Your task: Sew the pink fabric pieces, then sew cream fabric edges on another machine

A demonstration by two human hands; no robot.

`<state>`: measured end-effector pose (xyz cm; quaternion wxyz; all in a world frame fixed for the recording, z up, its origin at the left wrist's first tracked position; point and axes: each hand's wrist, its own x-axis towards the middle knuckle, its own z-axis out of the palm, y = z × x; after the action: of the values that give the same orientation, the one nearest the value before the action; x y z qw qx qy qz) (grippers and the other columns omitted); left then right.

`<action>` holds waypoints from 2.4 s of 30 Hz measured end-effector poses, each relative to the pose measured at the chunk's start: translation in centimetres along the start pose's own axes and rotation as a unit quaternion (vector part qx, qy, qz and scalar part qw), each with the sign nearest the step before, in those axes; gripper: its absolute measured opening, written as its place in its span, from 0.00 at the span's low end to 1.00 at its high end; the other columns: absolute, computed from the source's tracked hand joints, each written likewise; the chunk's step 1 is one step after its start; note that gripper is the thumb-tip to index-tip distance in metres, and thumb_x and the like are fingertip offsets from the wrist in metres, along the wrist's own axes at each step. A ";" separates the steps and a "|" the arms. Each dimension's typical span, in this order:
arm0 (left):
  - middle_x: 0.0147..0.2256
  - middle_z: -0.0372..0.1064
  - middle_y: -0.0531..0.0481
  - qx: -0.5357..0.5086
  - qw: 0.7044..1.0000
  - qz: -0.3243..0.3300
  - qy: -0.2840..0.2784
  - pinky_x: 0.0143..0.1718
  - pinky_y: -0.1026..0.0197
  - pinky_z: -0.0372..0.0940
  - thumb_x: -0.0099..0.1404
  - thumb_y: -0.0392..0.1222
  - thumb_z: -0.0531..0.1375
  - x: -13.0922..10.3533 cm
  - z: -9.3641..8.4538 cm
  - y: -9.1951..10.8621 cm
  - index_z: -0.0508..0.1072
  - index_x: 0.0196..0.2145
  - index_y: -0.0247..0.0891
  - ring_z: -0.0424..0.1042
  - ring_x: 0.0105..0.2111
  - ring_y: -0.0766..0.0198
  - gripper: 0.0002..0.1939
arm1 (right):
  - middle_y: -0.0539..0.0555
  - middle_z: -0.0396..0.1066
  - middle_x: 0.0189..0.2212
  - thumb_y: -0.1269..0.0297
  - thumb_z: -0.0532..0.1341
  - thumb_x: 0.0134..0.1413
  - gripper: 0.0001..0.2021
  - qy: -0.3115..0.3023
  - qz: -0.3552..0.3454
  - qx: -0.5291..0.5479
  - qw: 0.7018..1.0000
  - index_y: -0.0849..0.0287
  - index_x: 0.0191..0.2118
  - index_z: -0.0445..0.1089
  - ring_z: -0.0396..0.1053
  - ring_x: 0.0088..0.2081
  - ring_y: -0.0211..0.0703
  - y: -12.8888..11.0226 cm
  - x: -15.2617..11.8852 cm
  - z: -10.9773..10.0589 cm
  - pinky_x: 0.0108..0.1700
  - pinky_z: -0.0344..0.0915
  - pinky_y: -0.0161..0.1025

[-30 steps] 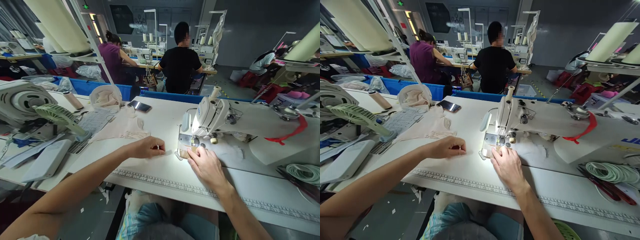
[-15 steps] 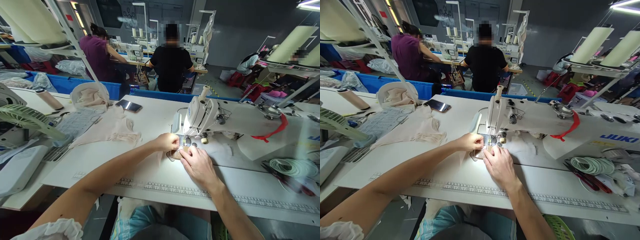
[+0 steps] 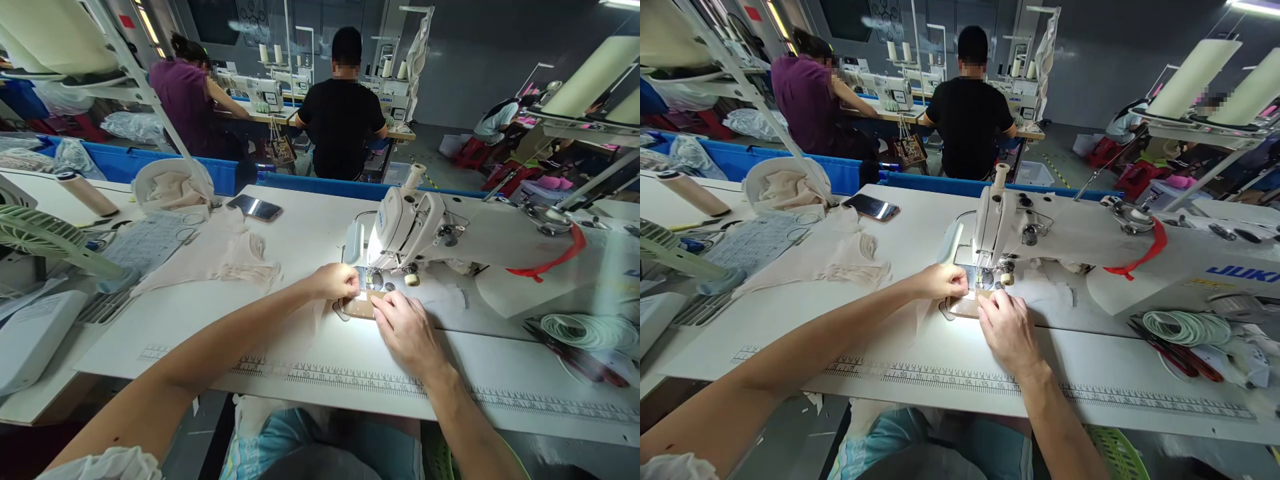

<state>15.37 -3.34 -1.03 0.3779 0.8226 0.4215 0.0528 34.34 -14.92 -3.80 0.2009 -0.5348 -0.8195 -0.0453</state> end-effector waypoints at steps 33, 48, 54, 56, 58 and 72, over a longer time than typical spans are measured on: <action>0.41 0.72 0.36 0.356 0.861 0.301 0.204 0.45 0.53 0.71 0.70 0.34 0.50 -3.5 5.9 -1.4 0.74 0.41 0.28 0.70 0.43 0.53 0.13 | 0.55 0.69 0.35 0.65 0.52 0.69 0.17 0.022 -0.024 -0.095 0.995 0.60 0.55 0.73 0.64 0.34 0.46 -0.1 0.6 0.9 0.40 0.56 0.43; 0.41 0.71 0.36 0.338 0.862 0.315 0.207 0.45 0.56 0.70 0.69 0.35 0.52 -0.6 5.1 -2.1 0.73 0.39 0.28 0.69 0.44 0.53 0.11 | 0.57 0.74 0.38 0.63 0.48 0.71 0.18 0.048 0.028 -0.062 0.997 0.62 0.54 0.72 0.69 0.38 0.47 1.3 0.3 0.8 0.44 0.59 0.43; 0.39 0.70 0.36 0.334 0.865 0.312 0.207 0.38 0.56 0.70 0.68 0.35 0.51 -0.8 5.1 -2.0 0.73 0.38 0.29 0.68 0.42 0.52 0.12 | 0.59 0.77 0.41 0.61 0.47 0.70 0.19 0.053 0.084 0.023 0.995 0.61 0.51 0.73 0.73 0.40 0.49 1.6 0.4 0.9 0.44 0.61 0.43; 0.39 0.70 0.36 0.334 0.866 0.309 0.206 0.38 0.57 0.70 0.67 0.35 0.51 -0.8 5.1 -1.9 0.73 0.37 0.29 0.68 0.42 0.53 0.11 | 0.59 0.78 0.38 0.57 0.47 0.69 0.20 0.065 0.131 0.076 0.986 0.59 0.45 0.74 0.74 0.37 0.49 2.1 1.0 0.8 0.40 0.63 0.42; 0.38 0.70 0.36 0.333 0.868 0.306 0.205 0.38 0.56 0.70 0.66 0.35 0.52 -0.8 5.1 -1.8 0.74 0.36 0.29 0.68 0.41 0.53 0.11 | 0.56 0.77 0.29 0.52 0.47 0.68 0.21 0.065 0.180 0.124 0.974 0.56 0.34 0.72 0.72 0.31 0.47 2.8 2.0 0.5 0.35 0.62 0.40; 0.39 0.70 0.36 0.321 0.870 0.312 0.205 0.40 0.54 0.69 0.68 0.37 0.51 -0.3 4.8 -2.0 0.74 0.37 0.29 0.68 0.41 0.52 0.12 | 0.50 0.68 0.18 0.50 0.48 0.66 0.24 0.072 0.231 0.152 0.958 0.52 0.19 0.58 0.67 0.24 0.40 3.5 2.6 0.7 0.31 0.59 0.36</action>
<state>15.77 -5.62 -5.67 -0.0378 0.9580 0.2045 0.1974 36.34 -11.04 -3.95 0.3429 -0.6684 -0.6540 0.0893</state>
